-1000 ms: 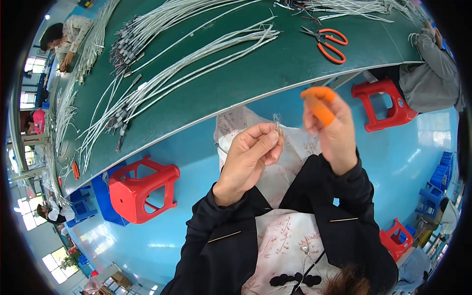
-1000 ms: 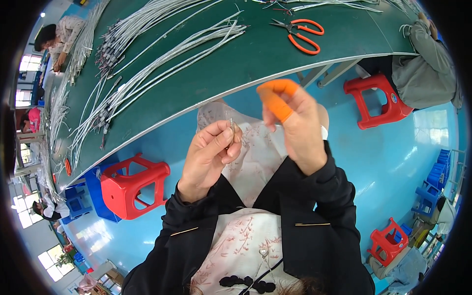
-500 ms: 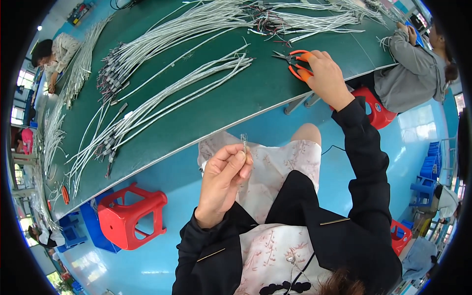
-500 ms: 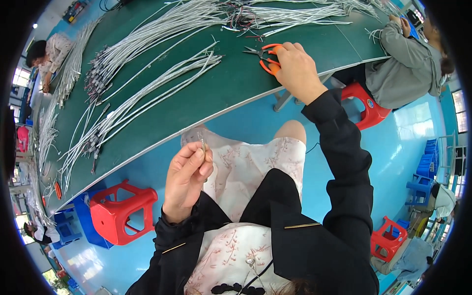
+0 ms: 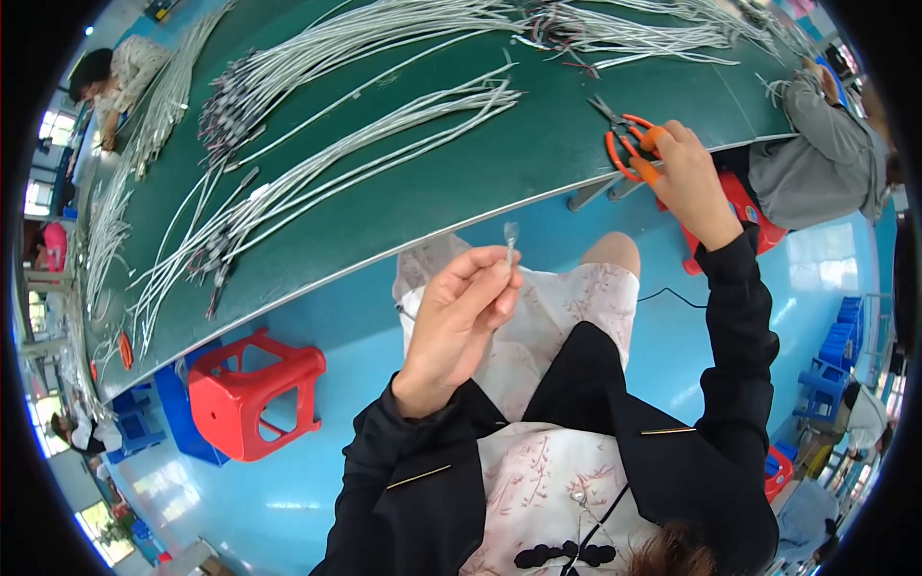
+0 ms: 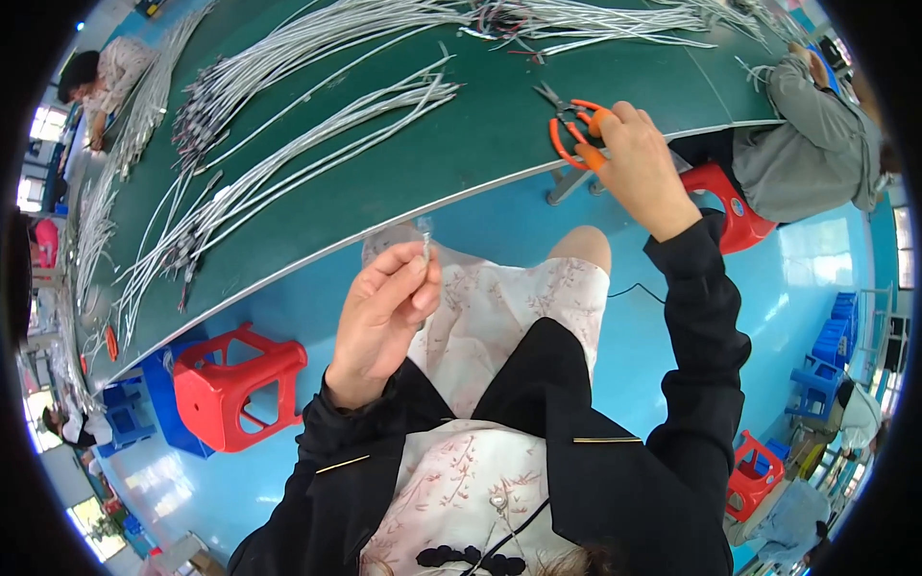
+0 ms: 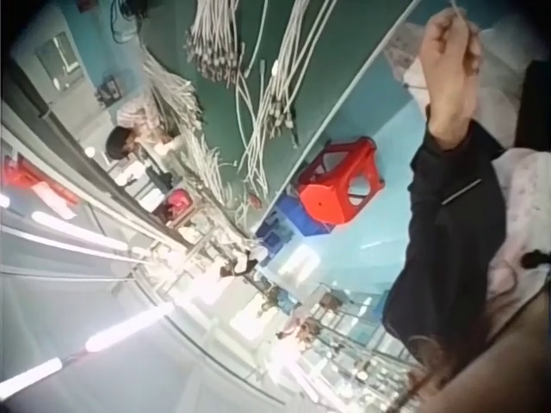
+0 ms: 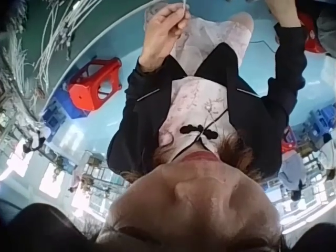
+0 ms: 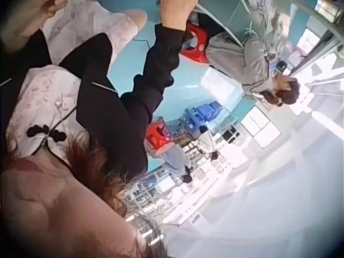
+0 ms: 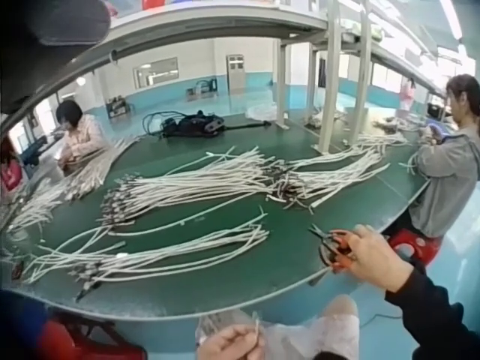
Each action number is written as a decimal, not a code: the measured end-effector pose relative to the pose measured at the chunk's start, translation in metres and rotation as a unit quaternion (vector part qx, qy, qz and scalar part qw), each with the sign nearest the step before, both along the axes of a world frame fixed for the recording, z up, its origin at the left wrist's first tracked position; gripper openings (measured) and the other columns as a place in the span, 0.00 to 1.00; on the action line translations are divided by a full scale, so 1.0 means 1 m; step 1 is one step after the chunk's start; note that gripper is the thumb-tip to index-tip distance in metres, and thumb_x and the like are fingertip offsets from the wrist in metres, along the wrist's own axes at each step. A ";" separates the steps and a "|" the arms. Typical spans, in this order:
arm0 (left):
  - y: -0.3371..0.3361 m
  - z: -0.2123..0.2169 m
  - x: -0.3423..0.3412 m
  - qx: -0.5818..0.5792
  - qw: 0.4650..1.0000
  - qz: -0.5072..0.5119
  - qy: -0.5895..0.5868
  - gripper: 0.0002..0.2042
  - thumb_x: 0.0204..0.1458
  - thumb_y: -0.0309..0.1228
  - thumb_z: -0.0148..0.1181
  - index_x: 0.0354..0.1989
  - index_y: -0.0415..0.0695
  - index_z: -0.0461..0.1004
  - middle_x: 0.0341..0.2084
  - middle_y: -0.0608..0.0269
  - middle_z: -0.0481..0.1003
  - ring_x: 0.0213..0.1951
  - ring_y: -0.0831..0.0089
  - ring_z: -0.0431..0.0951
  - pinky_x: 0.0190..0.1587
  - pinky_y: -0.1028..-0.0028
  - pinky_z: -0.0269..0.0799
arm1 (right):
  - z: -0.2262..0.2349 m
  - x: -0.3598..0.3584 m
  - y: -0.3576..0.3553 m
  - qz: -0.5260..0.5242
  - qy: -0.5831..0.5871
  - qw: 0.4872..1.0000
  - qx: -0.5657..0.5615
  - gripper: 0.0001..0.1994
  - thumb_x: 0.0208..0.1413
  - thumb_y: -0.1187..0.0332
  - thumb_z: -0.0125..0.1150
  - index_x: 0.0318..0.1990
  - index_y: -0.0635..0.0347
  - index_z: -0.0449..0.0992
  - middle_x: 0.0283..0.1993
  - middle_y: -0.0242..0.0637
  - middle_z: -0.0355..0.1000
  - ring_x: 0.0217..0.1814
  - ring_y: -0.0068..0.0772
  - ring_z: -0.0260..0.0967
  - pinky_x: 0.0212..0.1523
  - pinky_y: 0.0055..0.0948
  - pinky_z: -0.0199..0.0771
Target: The person picks up a wire from the table, peels back the outer casing by hand, and trims the inner fibers using shears. They then twist the exposed metal strands together by hand and set the wire back onto the table.
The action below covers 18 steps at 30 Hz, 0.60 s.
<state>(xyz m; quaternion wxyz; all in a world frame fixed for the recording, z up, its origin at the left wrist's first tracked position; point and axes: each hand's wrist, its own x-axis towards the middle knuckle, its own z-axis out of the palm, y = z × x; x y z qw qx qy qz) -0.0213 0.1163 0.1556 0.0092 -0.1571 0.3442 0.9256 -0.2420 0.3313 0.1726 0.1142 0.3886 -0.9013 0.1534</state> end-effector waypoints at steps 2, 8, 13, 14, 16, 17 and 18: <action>0.002 -0.004 -0.002 0.021 1.000 -0.005 0.008 0.07 0.59 0.26 0.51 0.43 0.40 0.71 0.31 0.64 0.72 0.25 0.82 0.64 0.26 0.83 0.57 | 0.001 0.001 -0.002 0.007 0.007 1.000 -0.007 0.10 0.44 0.76 0.64 0.33 0.67 0.70 0.33 0.44 0.66 0.38 0.48 0.65 0.37 0.39 0.67; 0.001 -0.004 0.003 0.027 0.999 0.026 0.004 0.08 0.58 0.25 0.52 0.45 0.40 0.71 0.30 0.63 0.73 0.25 0.81 0.65 0.26 0.83 0.57 | 0.003 0.008 -0.004 0.002 -0.009 0.999 0.033 0.11 0.43 0.77 0.63 0.33 0.68 0.69 0.32 0.45 0.64 0.37 0.49 0.65 0.36 0.41 0.67; 0.000 -0.006 0.004 0.033 0.999 0.028 0.020 0.08 0.58 0.25 0.52 0.45 0.41 0.71 0.31 0.62 0.74 0.25 0.81 0.65 0.26 0.82 0.57 | -0.007 0.005 -0.002 -0.014 0.081 0.995 0.050 0.10 0.44 0.77 0.62 0.33 0.69 0.67 0.34 0.47 0.66 0.34 0.48 0.66 0.35 0.38 0.69; 0.000 -0.006 0.004 0.033 0.999 0.029 0.022 0.08 0.58 0.25 0.52 0.45 0.41 0.71 0.31 0.62 0.74 0.25 0.81 0.65 0.26 0.82 0.57 | -0.007 0.007 -0.002 -0.015 0.080 0.995 0.049 0.10 0.44 0.77 0.62 0.33 0.69 0.67 0.34 0.47 0.66 0.34 0.48 0.66 0.35 0.38 0.69; 0.000 -0.006 0.006 0.033 0.999 0.033 0.023 0.08 0.58 0.25 0.52 0.45 0.41 0.71 0.31 0.62 0.74 0.25 0.80 0.65 0.26 0.82 0.57 | 0.004 0.017 -0.004 -0.069 -0.096 0.989 -0.085 0.10 0.46 0.78 0.61 0.36 0.68 0.67 0.35 0.44 0.68 0.32 0.40 0.67 0.33 0.33 0.69; -0.001 -0.006 0.006 0.023 0.999 0.041 0.022 0.08 0.58 0.25 0.52 0.45 0.41 0.72 0.31 0.61 0.74 0.25 0.80 0.65 0.26 0.82 0.57 | 0.009 0.023 -0.006 -0.094 -0.183 0.967 -0.151 0.11 0.47 0.78 0.60 0.38 0.68 0.67 0.35 0.43 0.69 0.31 0.37 0.68 0.32 0.30 0.69; -0.002 -0.005 0.007 0.014 0.999 0.048 0.021 0.08 0.58 0.26 0.52 0.45 0.41 0.72 0.31 0.61 0.74 0.25 0.80 0.65 0.26 0.82 0.57 | 0.013 0.032 -0.008 -0.093 -0.185 0.966 -0.153 0.11 0.47 0.78 0.60 0.38 0.68 0.67 0.35 0.43 0.69 0.31 0.37 0.68 0.32 0.30 0.69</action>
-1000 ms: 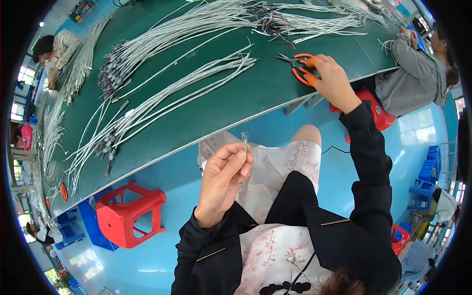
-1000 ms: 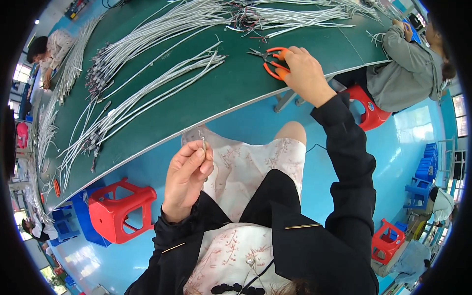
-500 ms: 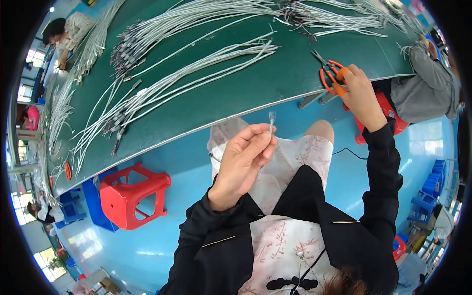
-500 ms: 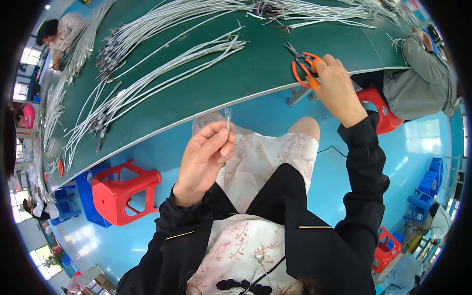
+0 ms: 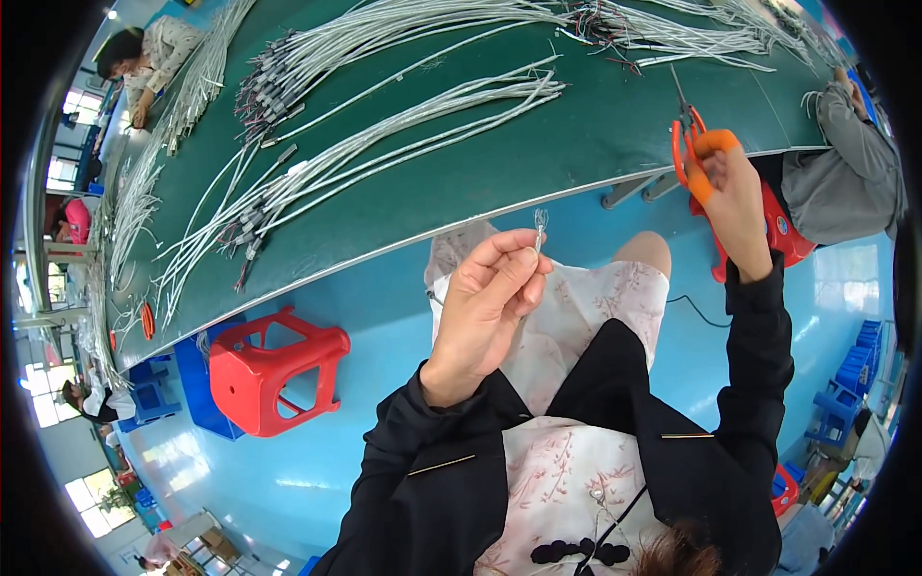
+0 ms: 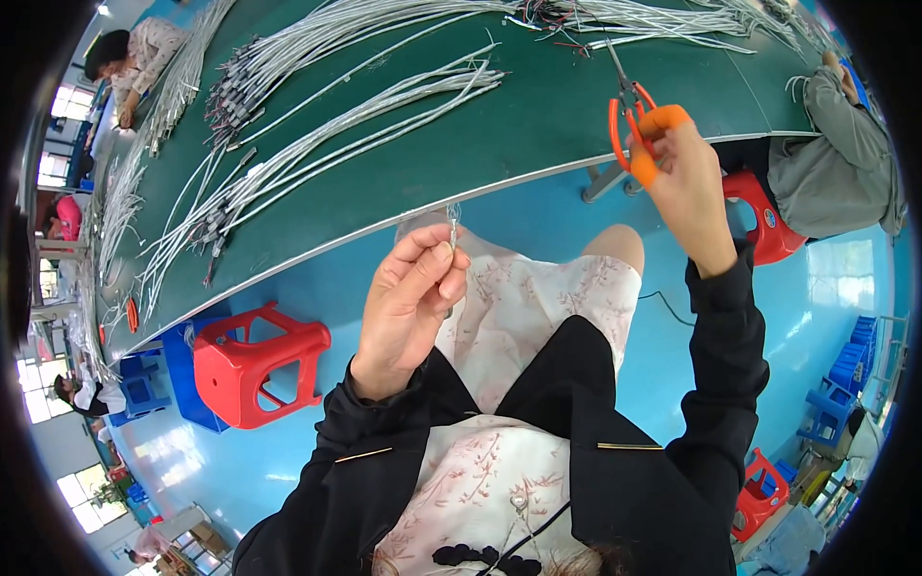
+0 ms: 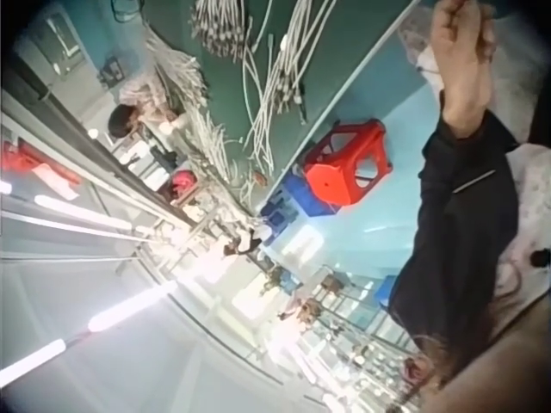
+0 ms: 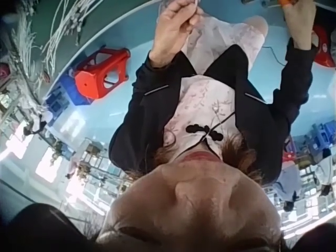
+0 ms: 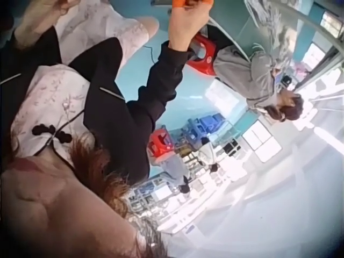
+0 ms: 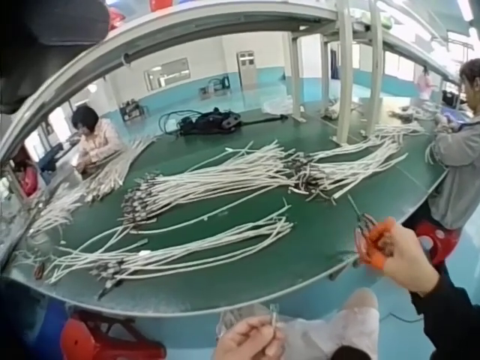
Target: The person picks up a wire from the table, peels back the outer casing by hand, and trims the inner fibers using shears. They then twist the exposed metal strands together by hand and set the wire back onto the table.
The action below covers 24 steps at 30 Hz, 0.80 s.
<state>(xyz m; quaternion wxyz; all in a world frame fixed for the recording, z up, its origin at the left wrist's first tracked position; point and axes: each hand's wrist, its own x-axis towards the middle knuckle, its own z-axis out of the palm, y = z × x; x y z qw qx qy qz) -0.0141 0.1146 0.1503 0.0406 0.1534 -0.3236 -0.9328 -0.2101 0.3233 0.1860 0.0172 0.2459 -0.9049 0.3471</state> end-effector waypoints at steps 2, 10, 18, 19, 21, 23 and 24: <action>-0.001 0.002 0.001 -0.011 1.000 0.006 -0.002 0.08 0.58 0.26 0.52 0.45 0.42 0.72 0.32 0.61 0.74 0.25 0.80 0.65 0.26 0.82 0.57 | 0.009 0.023 -0.001 0.074 -0.127 0.969 -0.199 0.15 0.50 0.80 0.58 0.46 0.65 0.64 0.33 0.31 0.66 0.32 0.16 0.64 0.31 0.15 0.63; 0.003 0.002 0.001 -0.053 0.998 0.040 -0.009 0.08 0.58 0.26 0.53 0.45 0.42 0.72 0.32 0.60 0.75 0.25 0.80 0.66 0.26 0.82 0.58 | 0.030 0.086 -0.010 0.165 -0.231 0.949 -0.136 0.28 0.41 0.74 0.69 0.52 0.63 0.65 0.26 0.29 0.65 0.28 0.17 0.62 0.28 0.18 0.62; 0.009 0.001 0.003 -0.060 0.997 0.040 0.002 0.09 0.58 0.26 0.53 0.45 0.41 0.72 0.32 0.60 0.75 0.25 0.81 0.66 0.26 0.82 0.59 | 0.027 0.092 -0.024 0.226 -0.124 0.966 0.025 0.22 0.39 0.69 0.72 0.45 0.61 0.73 0.18 0.35 0.60 0.17 0.26 0.59 0.20 0.25 0.57; 0.009 0.001 0.003 -0.065 0.997 0.039 0.004 0.09 0.58 0.26 0.53 0.45 0.41 0.71 0.32 0.60 0.75 0.25 0.80 0.66 0.26 0.82 0.59 | 0.027 0.092 -0.025 0.227 -0.114 0.967 0.036 0.22 0.39 0.69 0.72 0.45 0.60 0.74 0.17 0.35 0.60 0.17 0.28 0.59 0.20 0.25 0.57; 0.010 0.002 0.004 -0.074 0.997 0.038 0.008 0.09 0.58 0.26 0.53 0.46 0.41 0.71 0.32 0.60 0.75 0.25 0.80 0.66 0.26 0.82 0.59 | 0.027 0.093 -0.027 0.228 -0.094 0.967 0.061 0.21 0.39 0.69 0.71 0.44 0.60 0.74 0.16 0.35 0.59 0.17 0.30 0.59 0.19 0.26 0.57; 0.011 0.002 0.004 -0.073 0.997 0.038 0.008 0.09 0.58 0.26 0.53 0.46 0.41 0.71 0.32 0.60 0.75 0.25 0.80 0.66 0.27 0.82 0.59 | 0.028 0.093 -0.028 0.227 -0.094 0.967 0.065 0.21 0.39 0.69 0.71 0.44 0.60 0.74 0.16 0.36 0.59 0.17 0.30 0.59 0.19 0.26 0.57; 0.011 0.002 0.004 -0.072 0.997 0.039 0.008 0.09 0.58 0.25 0.53 0.46 0.41 0.71 0.32 0.60 0.75 0.25 0.80 0.66 0.27 0.82 0.59 | 0.029 0.093 -0.029 0.227 -0.094 0.967 0.070 0.20 0.39 0.70 0.71 0.44 0.60 0.74 0.16 0.36 0.59 0.17 0.31 0.59 0.19 0.26 0.57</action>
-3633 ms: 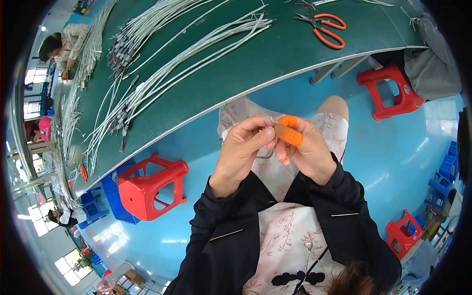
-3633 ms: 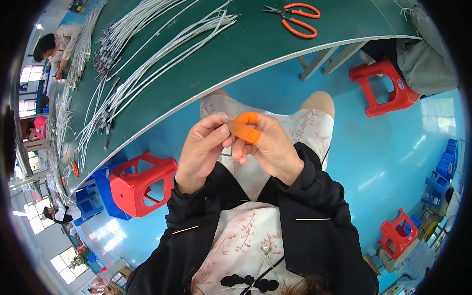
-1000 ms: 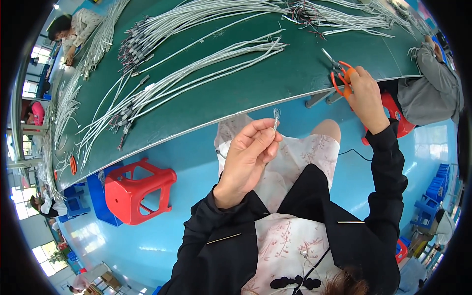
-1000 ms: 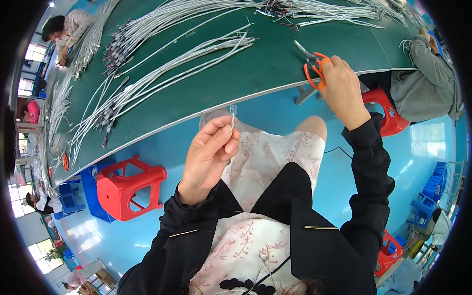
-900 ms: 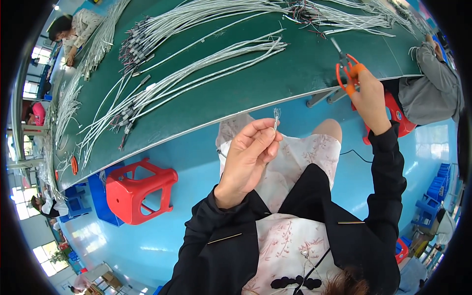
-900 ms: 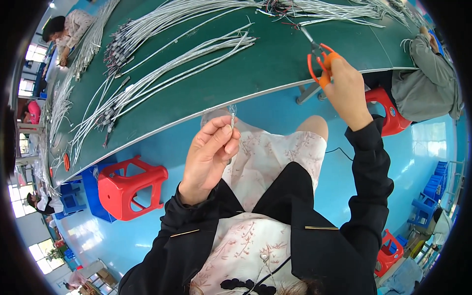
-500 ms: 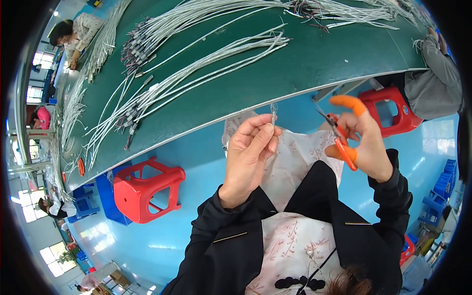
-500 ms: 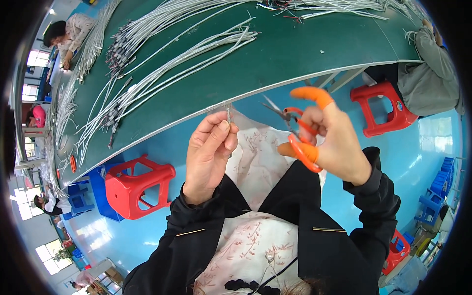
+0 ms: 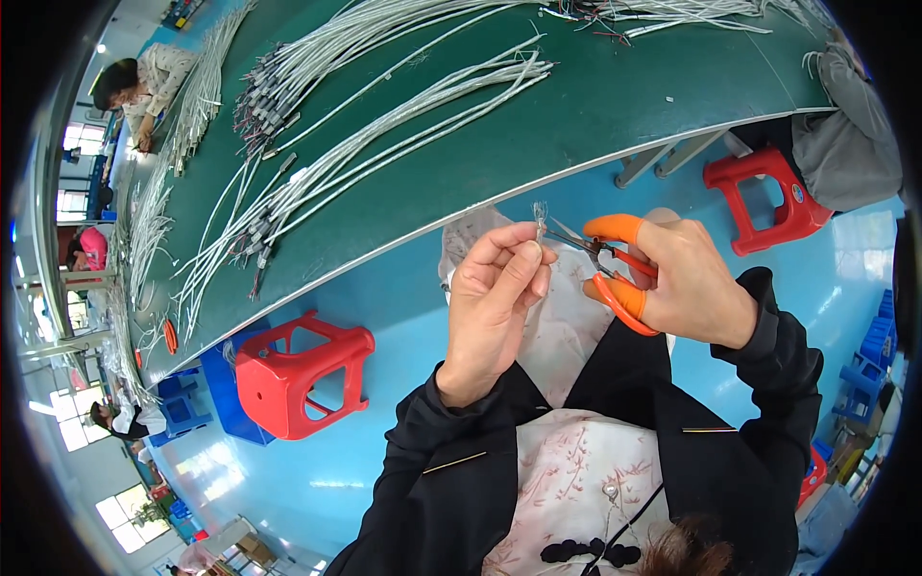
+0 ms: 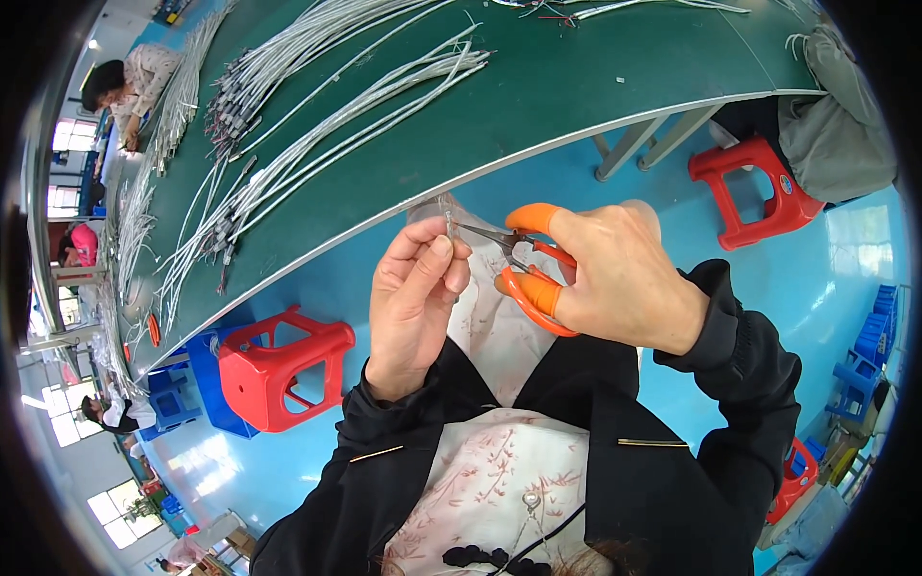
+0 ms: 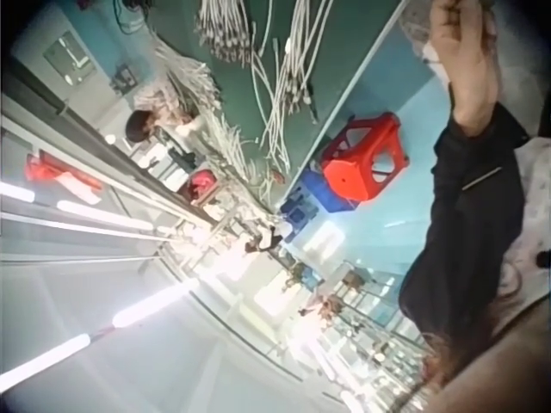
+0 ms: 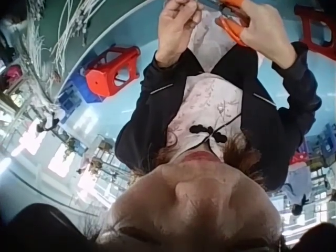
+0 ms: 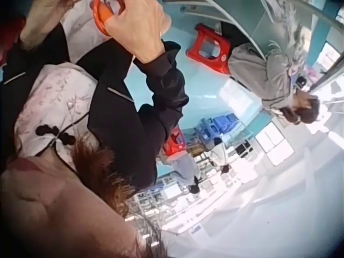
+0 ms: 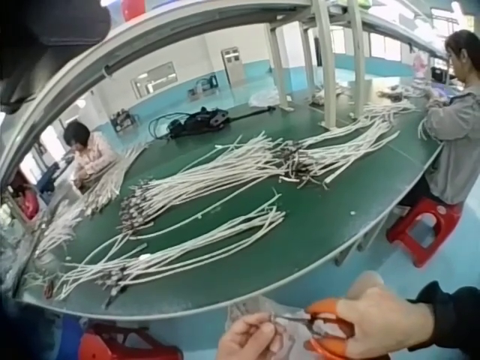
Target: The person picks up a wire from the table, peels back the outer casing by hand, and trims the inner fibers using shears. They then twist the exposed metal strands together by hand and set the wire back onto the table.
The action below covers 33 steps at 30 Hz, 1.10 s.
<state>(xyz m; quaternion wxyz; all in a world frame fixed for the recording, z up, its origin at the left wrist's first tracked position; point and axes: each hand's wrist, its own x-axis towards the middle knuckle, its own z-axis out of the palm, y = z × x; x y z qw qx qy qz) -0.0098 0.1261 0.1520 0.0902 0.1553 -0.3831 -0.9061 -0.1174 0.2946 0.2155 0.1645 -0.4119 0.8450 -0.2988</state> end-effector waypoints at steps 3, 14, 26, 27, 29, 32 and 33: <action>-0.001 -0.001 0.000 0.005 1.000 -0.004 0.005 0.09 0.57 0.25 0.53 0.46 0.41 0.71 0.32 0.60 0.74 0.26 0.80 0.67 0.28 0.82 0.60 | 0.000 0.001 0.000 -0.001 0.000 1.000 0.003 0.20 0.40 0.70 0.70 0.43 0.60 0.75 0.16 0.37 0.59 0.17 0.32 0.59 0.18 0.27 0.57; 0.000 -0.002 -0.001 0.005 1.000 -0.012 -0.005 0.09 0.57 0.25 0.54 0.46 0.41 0.71 0.32 0.60 0.74 0.26 0.79 0.67 0.27 0.81 0.59 | 0.001 0.001 -0.001 -0.009 -0.018 1.000 -0.001 0.19 0.39 0.70 0.70 0.42 0.61 0.75 0.15 0.40 0.59 0.16 0.33 0.57 0.18 0.27 0.56; 0.006 -0.007 -0.001 -0.071 0.996 0.045 0.006 0.10 0.56 0.22 0.55 0.46 0.39 0.70 0.33 0.59 0.75 0.28 0.79 0.70 0.33 0.81 0.66 | -0.004 0.003 -0.005 0.007 0.023 1.000 -0.016 0.18 0.40 0.69 0.69 0.42 0.63 0.75 0.15 0.41 0.62 0.18 0.39 0.59 0.18 0.31 0.56; 0.007 -0.007 -0.001 -0.078 0.995 0.054 0.008 0.10 0.55 0.22 0.55 0.46 0.39 0.70 0.33 0.59 0.75 0.29 0.79 0.71 0.33 0.80 0.66 | -0.004 0.006 -0.006 -0.004 0.023 1.000 -0.018 0.18 0.40 0.69 0.69 0.42 0.62 0.75 0.14 0.40 0.62 0.17 0.39 0.59 0.18 0.32 0.56; 0.009 -0.008 0.000 -0.092 0.993 0.071 0.010 0.10 0.55 0.22 0.55 0.46 0.38 0.70 0.33 0.59 0.75 0.29 0.78 0.71 0.34 0.80 0.67 | -0.005 0.010 -0.008 -0.025 0.021 0.999 -0.025 0.19 0.39 0.69 0.68 0.42 0.62 0.75 0.13 0.39 0.62 0.17 0.39 0.60 0.18 0.32 0.57; 0.010 -0.006 -0.001 -0.091 0.992 0.083 0.004 0.10 0.55 0.21 0.56 0.46 0.37 0.70 0.32 0.61 0.74 0.30 0.79 0.72 0.35 0.79 0.68 | -0.014 0.015 -0.011 -0.026 0.080 0.996 -0.036 0.19 0.39 0.69 0.68 0.42 0.63 0.75 0.13 0.39 0.63 0.16 0.38 0.60 0.17 0.32 0.57; 0.010 -0.007 -0.001 -0.090 0.992 0.088 0.001 0.10 0.55 0.21 0.56 0.46 0.36 0.71 0.31 0.63 0.74 0.30 0.79 0.72 0.35 0.79 0.69 | -0.017 0.016 -0.011 -0.028 0.109 0.993 -0.042 0.20 0.38 0.70 0.68 0.42 0.63 0.75 0.13 0.39 0.64 0.15 0.38 0.61 0.17 0.32 0.57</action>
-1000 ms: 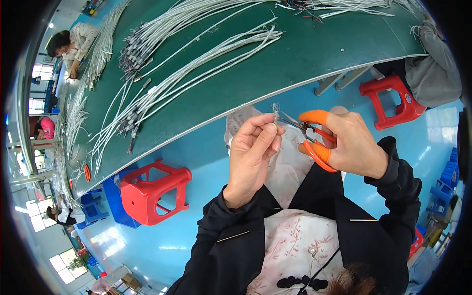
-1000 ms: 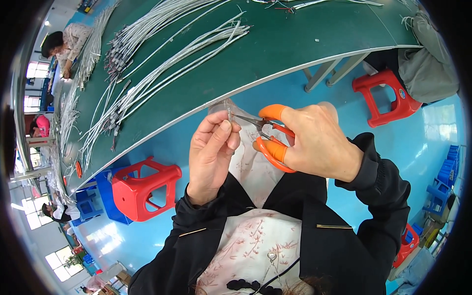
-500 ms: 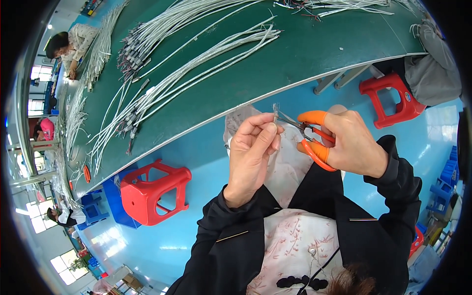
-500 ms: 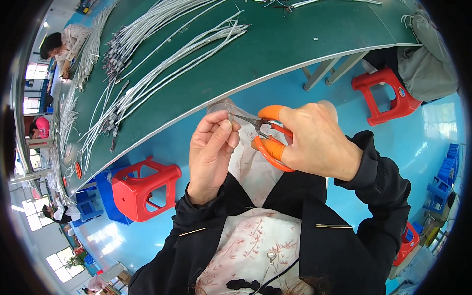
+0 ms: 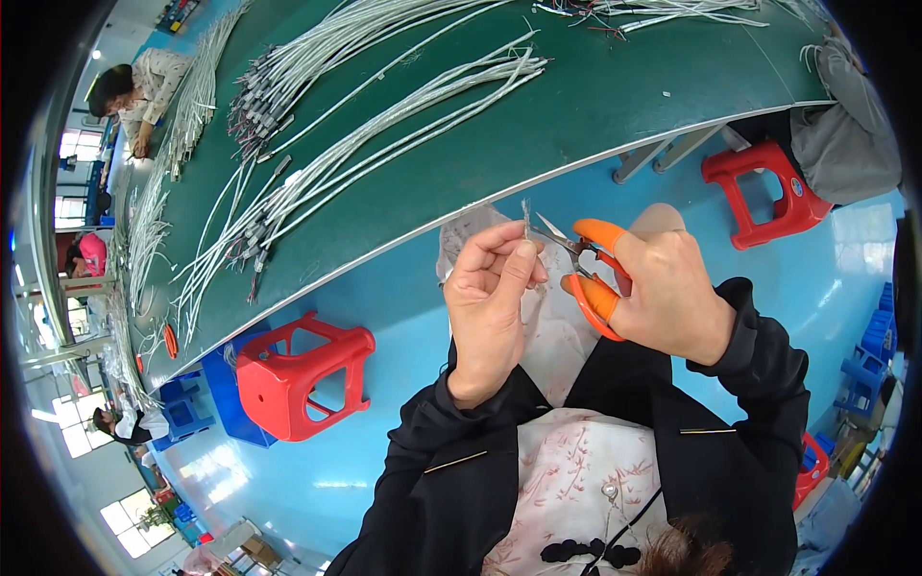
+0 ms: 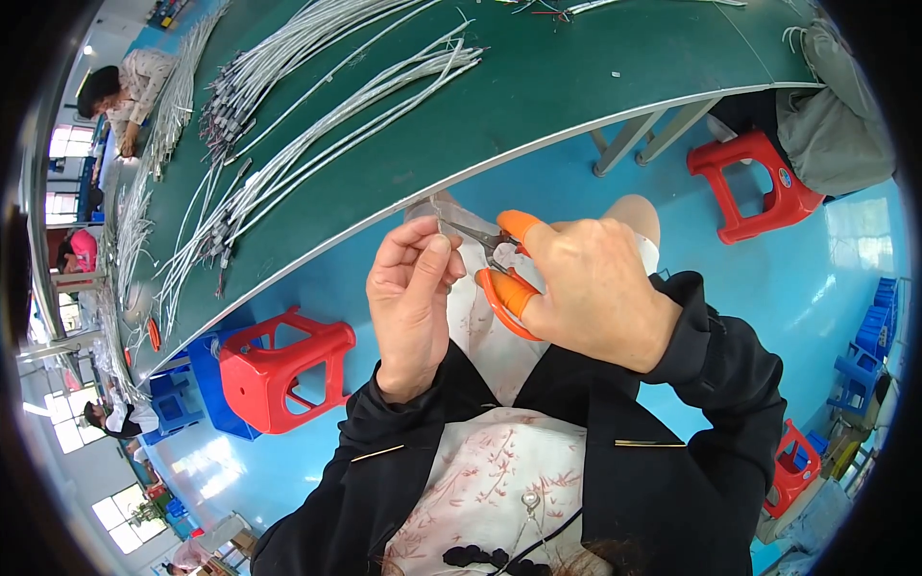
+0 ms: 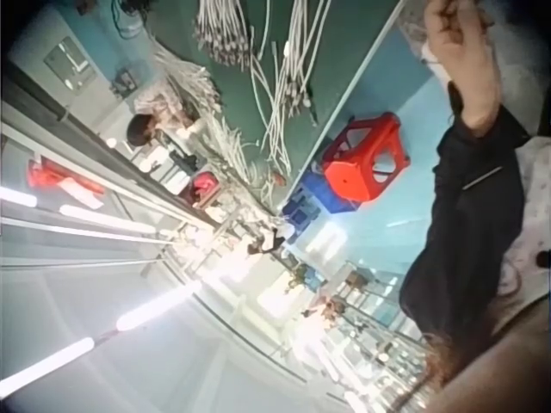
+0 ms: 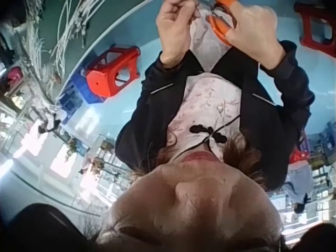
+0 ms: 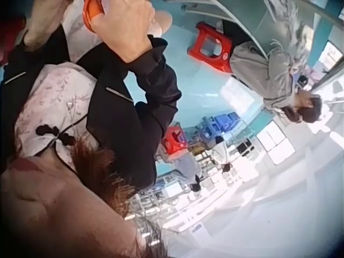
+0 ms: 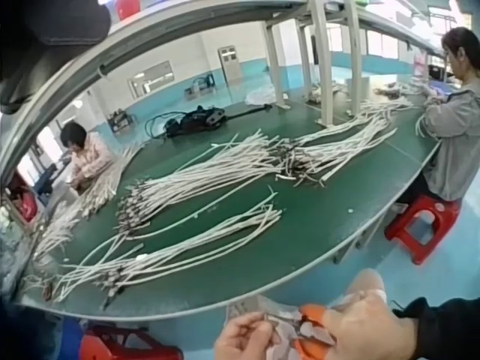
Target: The person picks up a wire from the table, peels back the outer casing by hand, and trims the inner fibers using shears. They then twist the exposed metal strands together by hand and set the wire back onto the table.
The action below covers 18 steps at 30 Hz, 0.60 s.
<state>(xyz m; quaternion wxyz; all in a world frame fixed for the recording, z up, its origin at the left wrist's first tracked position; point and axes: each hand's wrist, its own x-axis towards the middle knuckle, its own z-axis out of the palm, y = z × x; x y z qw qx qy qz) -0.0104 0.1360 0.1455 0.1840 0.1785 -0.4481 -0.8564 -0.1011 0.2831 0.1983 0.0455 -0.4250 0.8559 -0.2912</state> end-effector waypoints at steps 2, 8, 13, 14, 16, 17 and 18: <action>0.000 -0.001 0.000 -0.005 1.000 0.004 -0.003 0.10 0.55 0.21 0.56 0.46 0.36 0.71 0.31 0.63 0.74 0.30 0.79 0.72 0.35 0.79 0.69 | -0.004 0.004 -0.003 -0.008 0.012 1.000 -0.009 0.20 0.38 0.70 0.68 0.42 0.64 0.75 0.14 0.39 0.65 0.14 0.38 0.61 0.17 0.32 0.58; 0.000 -0.001 0.002 -0.014 1.000 0.001 -0.008 0.11 0.54 0.20 0.56 0.46 0.36 0.70 0.31 0.63 0.74 0.30 0.79 0.72 0.35 0.79 0.69 | -0.013 0.009 -0.008 -0.033 0.073 0.996 -0.040 0.20 0.37 0.71 0.67 0.42 0.66 0.75 0.15 0.40 0.66 0.13 0.37 0.63 0.17 0.31 0.59; 0.001 -0.001 0.003 0.011 1.000 0.000 -0.010 0.11 0.54 0.20 0.56 0.46 0.36 0.70 0.31 0.62 0.74 0.29 0.79 0.72 0.35 0.79 0.69 | -0.007 0.008 -0.009 -0.025 0.031 0.999 -0.035 0.21 0.37 0.71 0.68 0.43 0.66 0.74 0.15 0.40 0.66 0.13 0.37 0.62 0.17 0.30 0.58; 0.001 -0.002 0.003 0.006 1.000 -0.002 -0.007 0.10 0.54 0.20 0.56 0.46 0.36 0.70 0.31 0.63 0.74 0.29 0.79 0.72 0.34 0.80 0.69 | -0.006 0.007 -0.008 -0.019 0.015 0.999 -0.032 0.21 0.38 0.71 0.68 0.43 0.66 0.74 0.15 0.39 0.66 0.13 0.35 0.62 0.17 0.30 0.58; 0.000 -0.003 0.003 -0.004 1.000 -0.006 -0.002 0.10 0.54 0.20 0.56 0.46 0.36 0.71 0.31 0.63 0.74 0.29 0.80 0.72 0.34 0.80 0.69 | -0.003 0.004 -0.006 -0.007 -0.016 1.000 -0.025 0.20 0.41 0.70 0.68 0.44 0.67 0.74 0.14 0.38 0.64 0.13 0.31 0.61 0.17 0.28 0.57; 0.000 -0.003 0.003 -0.005 1.000 -0.007 -0.002 0.10 0.54 0.20 0.56 0.46 0.36 0.71 0.31 0.63 0.74 0.29 0.80 0.72 0.34 0.80 0.69 | -0.001 0.001 -0.005 -0.008 -0.016 1.000 -0.025 0.20 0.41 0.70 0.68 0.44 0.67 0.74 0.14 0.38 0.64 0.13 0.31 0.61 0.17 0.28 0.57; 0.000 -0.003 0.003 -0.032 0.999 -0.006 -0.004 0.10 0.54 0.20 0.56 0.45 0.36 0.71 0.31 0.63 0.74 0.29 0.80 0.72 0.34 0.80 0.69 | 0.001 -0.001 -0.004 -0.007 -0.107 0.994 -0.026 0.19 0.43 0.70 0.67 0.44 0.67 0.73 0.14 0.37 0.64 0.13 0.28 0.61 0.17 0.27 0.56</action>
